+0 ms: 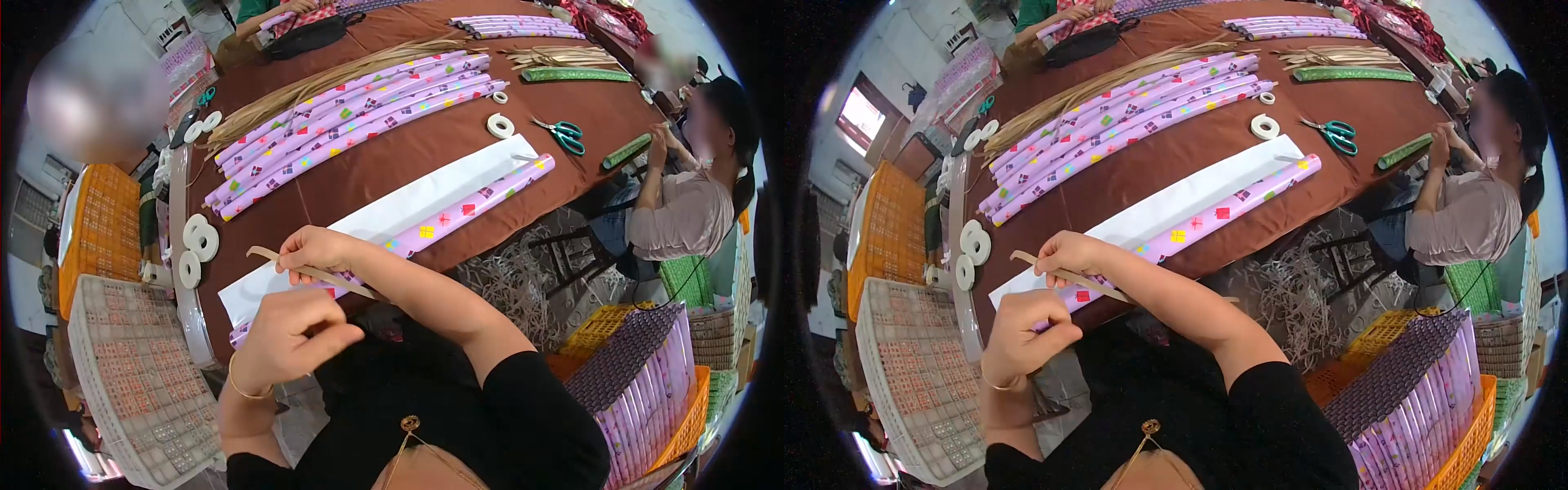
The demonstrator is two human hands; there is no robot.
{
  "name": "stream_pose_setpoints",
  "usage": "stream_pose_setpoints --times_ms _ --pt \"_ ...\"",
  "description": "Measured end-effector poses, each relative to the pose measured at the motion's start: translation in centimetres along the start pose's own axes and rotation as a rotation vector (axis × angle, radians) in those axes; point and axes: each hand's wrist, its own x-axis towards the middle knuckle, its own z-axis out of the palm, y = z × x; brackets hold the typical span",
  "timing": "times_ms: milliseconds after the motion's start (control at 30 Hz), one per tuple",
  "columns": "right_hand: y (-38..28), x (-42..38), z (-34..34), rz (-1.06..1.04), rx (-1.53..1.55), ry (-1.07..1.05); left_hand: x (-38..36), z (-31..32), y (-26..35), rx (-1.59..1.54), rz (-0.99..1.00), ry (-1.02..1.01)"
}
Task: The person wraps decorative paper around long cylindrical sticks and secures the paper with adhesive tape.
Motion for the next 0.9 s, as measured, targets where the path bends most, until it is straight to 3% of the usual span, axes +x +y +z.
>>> stream_pose_setpoints --times_ms 67,200,267,533,833,900 --pt "0.1 0.0 0.1 0.008 -0.003 0.022 -1.9 1.0 -3.0 0.125 -0.213 0.259" --pt "0.7 0.4 0.0 0.000 0.050 0.054 -6.0 2.1 -9.5 0.442 -0.194 0.366" --pt "0.0 -0.2 0.2 0.016 0.045 0.070 -7.2 3.0 -11.2 0.562 -0.336 0.430" --pt "0.1 -0.2 0.5 0.008 0.031 0.081 -8.1 4.6 -13.5 0.738 -0.327 0.379" --pt "-0.8 -0.6 0.6 0.015 0.057 0.095 -7.4 4.8 -14.1 0.722 -0.253 0.325" --pt "-0.6 -0.3 0.3 -0.031 0.181 0.100 -7.5 4.7 -14.5 0.740 -0.219 0.322"
